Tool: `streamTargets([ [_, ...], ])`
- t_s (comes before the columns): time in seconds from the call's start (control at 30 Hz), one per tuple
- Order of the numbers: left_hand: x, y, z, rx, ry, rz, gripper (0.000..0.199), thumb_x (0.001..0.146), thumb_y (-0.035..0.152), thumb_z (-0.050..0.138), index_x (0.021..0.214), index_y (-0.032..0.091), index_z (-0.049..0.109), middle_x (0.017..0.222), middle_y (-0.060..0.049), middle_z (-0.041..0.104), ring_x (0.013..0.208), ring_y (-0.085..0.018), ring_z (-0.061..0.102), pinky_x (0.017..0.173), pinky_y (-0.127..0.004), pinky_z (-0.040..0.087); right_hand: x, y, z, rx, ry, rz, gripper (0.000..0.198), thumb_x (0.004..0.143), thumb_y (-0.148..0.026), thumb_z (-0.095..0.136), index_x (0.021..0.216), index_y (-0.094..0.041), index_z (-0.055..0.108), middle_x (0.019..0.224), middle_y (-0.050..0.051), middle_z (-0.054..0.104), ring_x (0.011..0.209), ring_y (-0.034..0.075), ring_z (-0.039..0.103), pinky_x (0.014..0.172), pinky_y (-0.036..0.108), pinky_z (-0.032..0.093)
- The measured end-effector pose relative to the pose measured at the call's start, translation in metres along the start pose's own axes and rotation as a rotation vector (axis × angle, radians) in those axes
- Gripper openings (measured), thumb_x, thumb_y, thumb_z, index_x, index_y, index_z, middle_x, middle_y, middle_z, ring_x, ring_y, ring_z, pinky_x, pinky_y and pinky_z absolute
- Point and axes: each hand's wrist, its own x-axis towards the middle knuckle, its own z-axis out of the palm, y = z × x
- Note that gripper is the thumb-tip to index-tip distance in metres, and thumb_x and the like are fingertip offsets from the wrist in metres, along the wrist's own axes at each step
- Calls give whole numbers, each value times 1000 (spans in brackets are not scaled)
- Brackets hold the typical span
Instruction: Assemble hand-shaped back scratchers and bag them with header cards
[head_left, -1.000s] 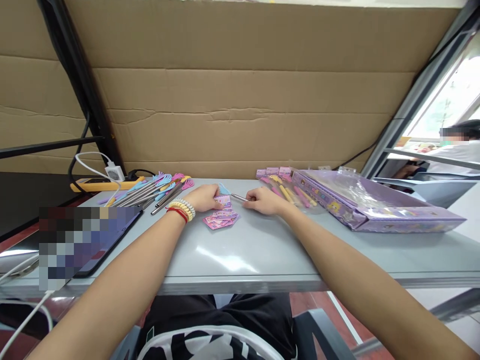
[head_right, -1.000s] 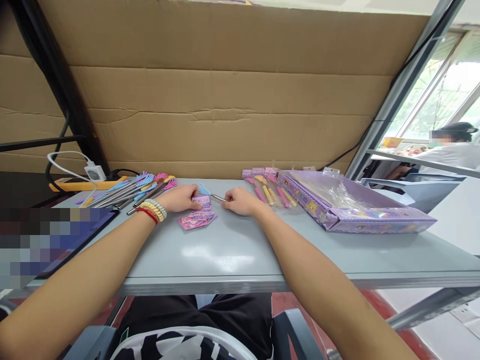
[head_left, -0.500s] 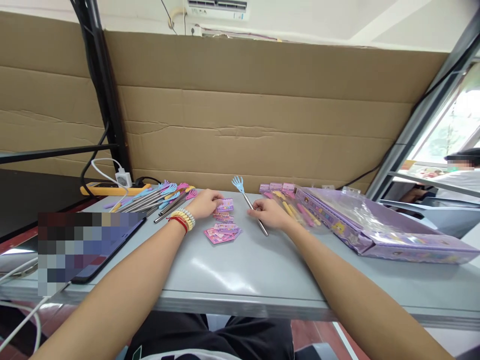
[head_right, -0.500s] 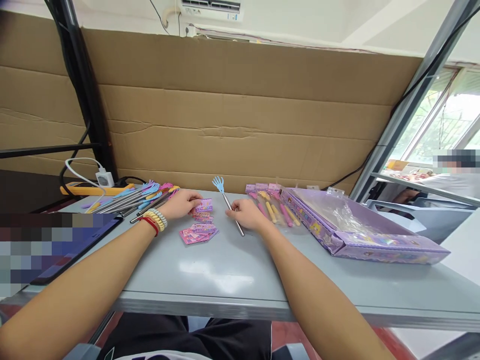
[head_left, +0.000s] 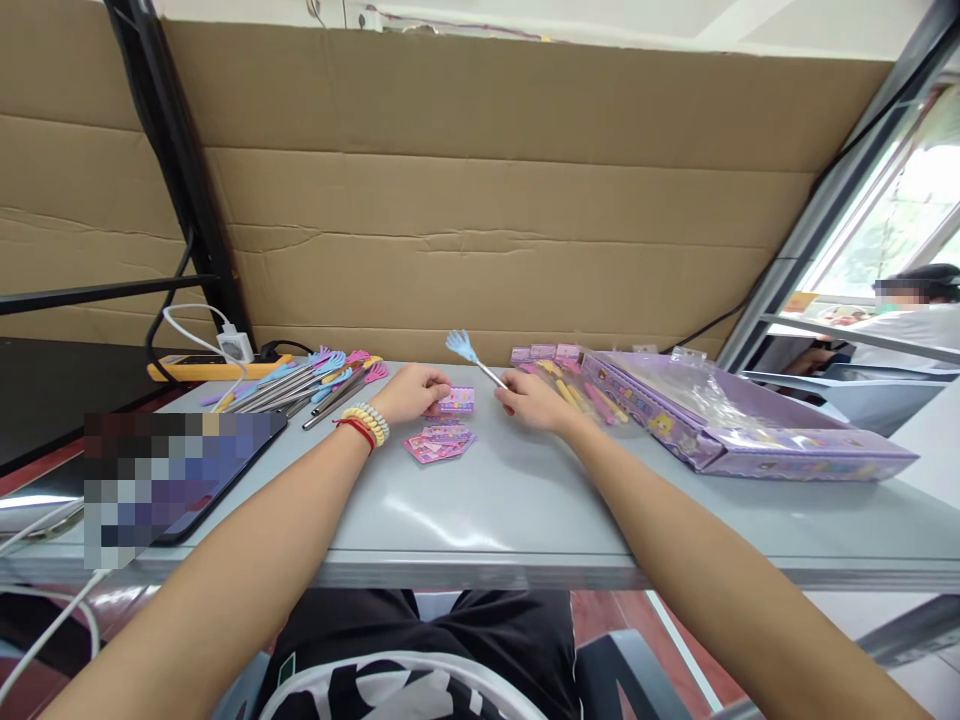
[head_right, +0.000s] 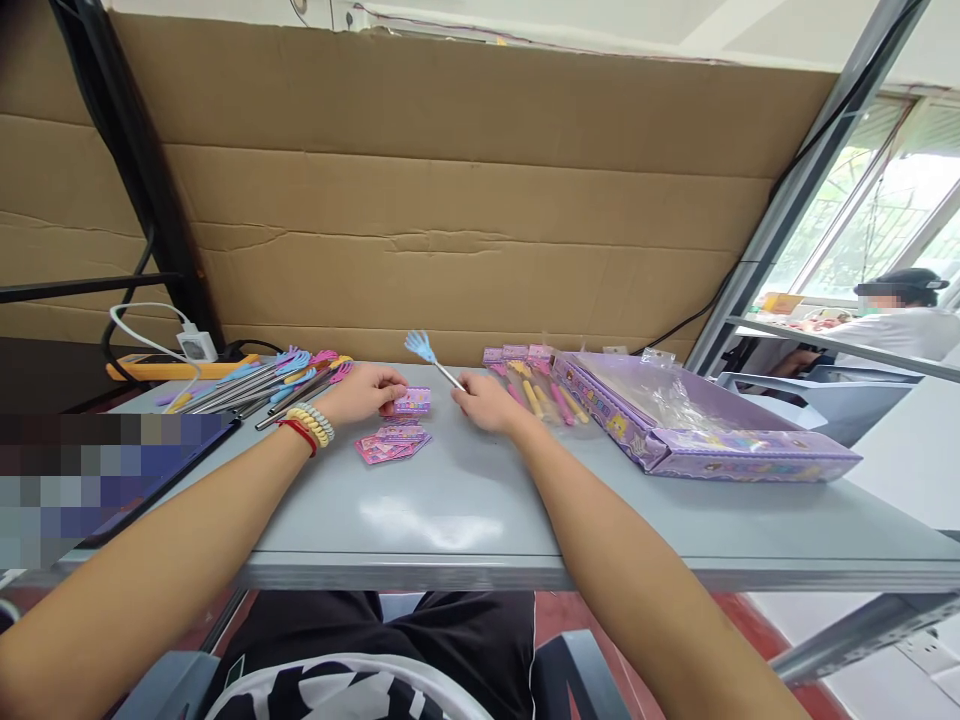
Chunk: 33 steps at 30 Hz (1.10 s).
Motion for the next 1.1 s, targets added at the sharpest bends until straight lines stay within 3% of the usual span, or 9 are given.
streamTargets([
  [0.07, -1, 5, 3, 40, 2, 2, 23, 80, 31, 49, 85, 16, 66, 57, 1, 61, 55, -14, 57, 56, -26, 46, 0, -2, 2, 165, 14, 33, 13, 84, -32, 42, 76, -21, 39, 58, -5, 46, 53, 11, 41, 52, 24, 31],
  [0.17, -4, 15, 9, 38, 15, 16, 24, 81, 30, 48, 88, 15, 66, 58, 0, 62, 56, -13, 58, 57, -25, 47, 0, -7, 6, 315, -13, 47, 28, 85, -45, 43, 73, -23, 32, 53, -8, 35, 45, 9, 32, 46, 23, 27],
  [0.27, -6, 22, 12, -15, 19, 47, 24, 82, 30, 48, 87, 14, 66, 58, 0, 61, 56, -13, 57, 57, -24, 46, 0, -10, 10, 316, -35, -44, 43, 74, -51, 60, 68, -23, 28, 50, -9, 32, 44, 7, 30, 47, 23, 24],
  [0.4, -6, 22, 11, -29, -10, 56, 30, 86, 37, 42, 85, 15, 63, 70, -3, 64, 64, -13, 58, 61, -24, 47, 1, -9, 11, 416, -47, -81, 47, 64, -43, 67, 67, -24, 25, 48, -11, 31, 45, 7, 32, 48, 23, 25],
  [0.53, -3, 9, 6, 243, 33, 61, 43, 91, 45, 30, 84, 17, 61, 87, -6, 68, 79, -18, 60, 72, -28, 45, 1, -6, 6, 296, -37, -57, 38, 65, -34, 63, 66, -23, 26, 50, -9, 32, 48, 8, 32, 50, 24, 25],
  [0.63, 0, -1, 4, 382, -77, 17, 44, 91, 48, 29, 87, 19, 62, 92, -6, 69, 85, -20, 61, 76, -29, 43, 0, -7, 3, 98, -11, -71, 32, 69, -31, 55, 63, -22, 25, 53, -8, 31, 51, 8, 29, 53, 24, 23],
  [0.73, 2, -6, 5, 413, -130, -3, 45, 91, 48, 28, 88, 20, 62, 95, -6, 69, 87, -20, 61, 77, -29, 42, 0, -9, 2, -14, 14, -92, 28, 72, -31, 50, 62, -22, 26, 55, -6, 30, 55, 9, 28, 54, 25, 23],
  [0.93, 2, 0, 6, 466, -82, 1, 44, 91, 44, 29, 73, 20, 61, 75, -6, 66, 71, -20, 59, 65, -29, 40, -1, -11, 1, -39, 26, -107, 27, 72, -33, 49, 63, -22, 26, 56, -6, 32, 56, 10, 30, 54, 25, 24],
  [1.1, -6, 16, 9, 351, -31, 54, 38, 88, 45, 37, 95, 19, 65, 77, -3, 68, 70, -18, 60, 64, -27, 41, -1, -11, 3, 115, -30, -78, 34, 73, -40, 54, 64, -23, 26, 48, -8, 33, 49, 9, 31, 52, 24, 25],
])
